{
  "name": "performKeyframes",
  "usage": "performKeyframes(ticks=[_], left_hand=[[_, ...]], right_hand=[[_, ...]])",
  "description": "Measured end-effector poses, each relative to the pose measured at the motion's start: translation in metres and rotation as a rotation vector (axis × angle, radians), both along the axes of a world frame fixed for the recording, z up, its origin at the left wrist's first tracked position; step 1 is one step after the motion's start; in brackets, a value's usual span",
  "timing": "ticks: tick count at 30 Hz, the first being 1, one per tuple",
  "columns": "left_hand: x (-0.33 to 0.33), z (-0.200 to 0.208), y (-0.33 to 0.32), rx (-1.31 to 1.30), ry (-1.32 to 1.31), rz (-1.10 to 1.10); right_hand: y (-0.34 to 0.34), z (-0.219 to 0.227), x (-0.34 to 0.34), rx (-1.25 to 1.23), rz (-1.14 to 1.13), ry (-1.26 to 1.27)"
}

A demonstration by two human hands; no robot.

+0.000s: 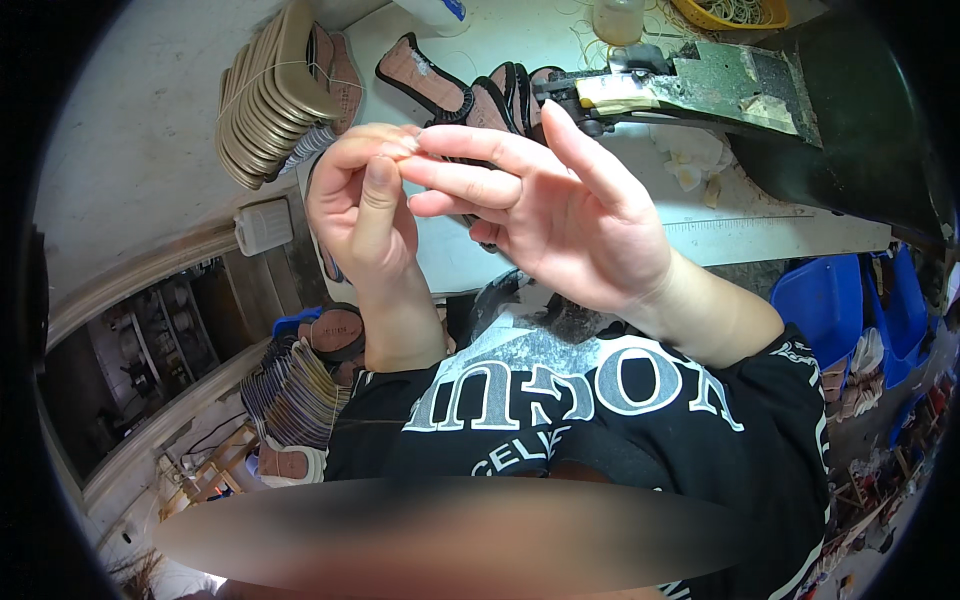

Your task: Assembling and prepping shoe components at a manufacturing station.

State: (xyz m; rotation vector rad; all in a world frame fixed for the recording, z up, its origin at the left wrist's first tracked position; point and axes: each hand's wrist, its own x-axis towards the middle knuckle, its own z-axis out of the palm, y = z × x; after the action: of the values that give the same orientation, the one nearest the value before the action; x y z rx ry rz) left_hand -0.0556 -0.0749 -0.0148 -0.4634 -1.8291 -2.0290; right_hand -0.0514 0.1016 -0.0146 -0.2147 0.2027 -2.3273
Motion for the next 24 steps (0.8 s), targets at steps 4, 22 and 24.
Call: performKeyframes(ticks=[4, 22, 24], left_hand=[[0.0, -0.006, 0.002, 0.388, -0.113, -0.122], [0.059, -0.097, -0.12, -1.491, -0.483, 0.708], [0.069, -0.114, -0.107, -1.54, -0.604, 0.665]], right_hand=[[0.0, 0.0, 0.001, -0.022, 0.016, -0.003], [-0.021, -0.007, 0.01, 0.561, -0.019, -0.068], [-0.022, -0.011, 0.012, 0.546, -0.024, -0.022]])
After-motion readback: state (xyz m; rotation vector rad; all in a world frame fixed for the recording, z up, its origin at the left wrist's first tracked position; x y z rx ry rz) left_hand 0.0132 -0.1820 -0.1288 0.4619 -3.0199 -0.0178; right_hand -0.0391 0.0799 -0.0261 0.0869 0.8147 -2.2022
